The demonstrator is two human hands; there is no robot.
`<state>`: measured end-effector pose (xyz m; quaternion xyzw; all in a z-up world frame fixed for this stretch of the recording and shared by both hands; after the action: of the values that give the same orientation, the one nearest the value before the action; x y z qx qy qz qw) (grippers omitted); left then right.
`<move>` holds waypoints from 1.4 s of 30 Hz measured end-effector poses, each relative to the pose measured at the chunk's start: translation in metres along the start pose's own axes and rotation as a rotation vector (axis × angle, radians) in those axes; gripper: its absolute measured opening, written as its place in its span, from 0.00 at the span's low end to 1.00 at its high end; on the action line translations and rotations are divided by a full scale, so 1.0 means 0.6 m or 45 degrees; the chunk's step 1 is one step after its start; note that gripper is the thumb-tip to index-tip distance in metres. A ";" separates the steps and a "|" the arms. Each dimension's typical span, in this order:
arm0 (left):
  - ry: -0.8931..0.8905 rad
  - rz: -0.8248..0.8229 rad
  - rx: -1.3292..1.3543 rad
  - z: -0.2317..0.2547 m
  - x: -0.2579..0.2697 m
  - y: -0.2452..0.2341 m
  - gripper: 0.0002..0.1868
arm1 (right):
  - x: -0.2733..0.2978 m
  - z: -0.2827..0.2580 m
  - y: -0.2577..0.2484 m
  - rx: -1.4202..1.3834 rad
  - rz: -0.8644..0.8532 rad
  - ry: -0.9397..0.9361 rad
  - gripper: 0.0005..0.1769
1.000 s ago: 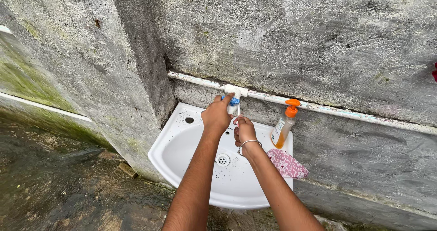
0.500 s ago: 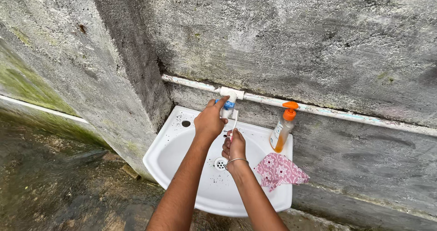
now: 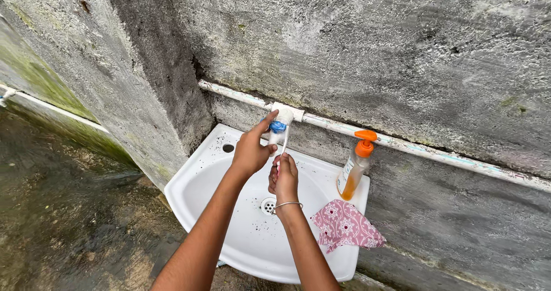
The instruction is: The person cleans an outdoor sink and the connected pipes with a cloth, wiping the basin and the surrounding wall surface.
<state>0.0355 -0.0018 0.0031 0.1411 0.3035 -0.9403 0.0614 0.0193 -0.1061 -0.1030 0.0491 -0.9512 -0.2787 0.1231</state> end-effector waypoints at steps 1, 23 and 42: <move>-0.143 -0.027 0.061 -0.004 0.004 0.003 0.49 | 0.005 0.003 -0.002 0.007 -0.005 0.016 0.18; -0.222 -0.061 0.321 -0.031 0.011 0.011 0.41 | -0.031 0.032 -0.047 0.165 -0.230 -0.247 0.20; -0.187 -0.103 0.345 -0.022 0.012 0.011 0.41 | -0.057 0.029 -0.050 0.351 -0.130 -0.443 0.21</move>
<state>0.0328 0.0004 -0.0129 0.0665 0.1739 -0.9822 0.0257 0.0485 -0.1168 -0.1405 0.0649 -0.9835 -0.1561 -0.0651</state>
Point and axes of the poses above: each hand's wrist, its own x-axis away from the middle knuckle, its own y-axis out of the palm, z = x × y, the point moved 4 cm from there along -x, towards the middle knuckle, and after that the axes turned 3 degrees about -z, right-handed, at the moved point
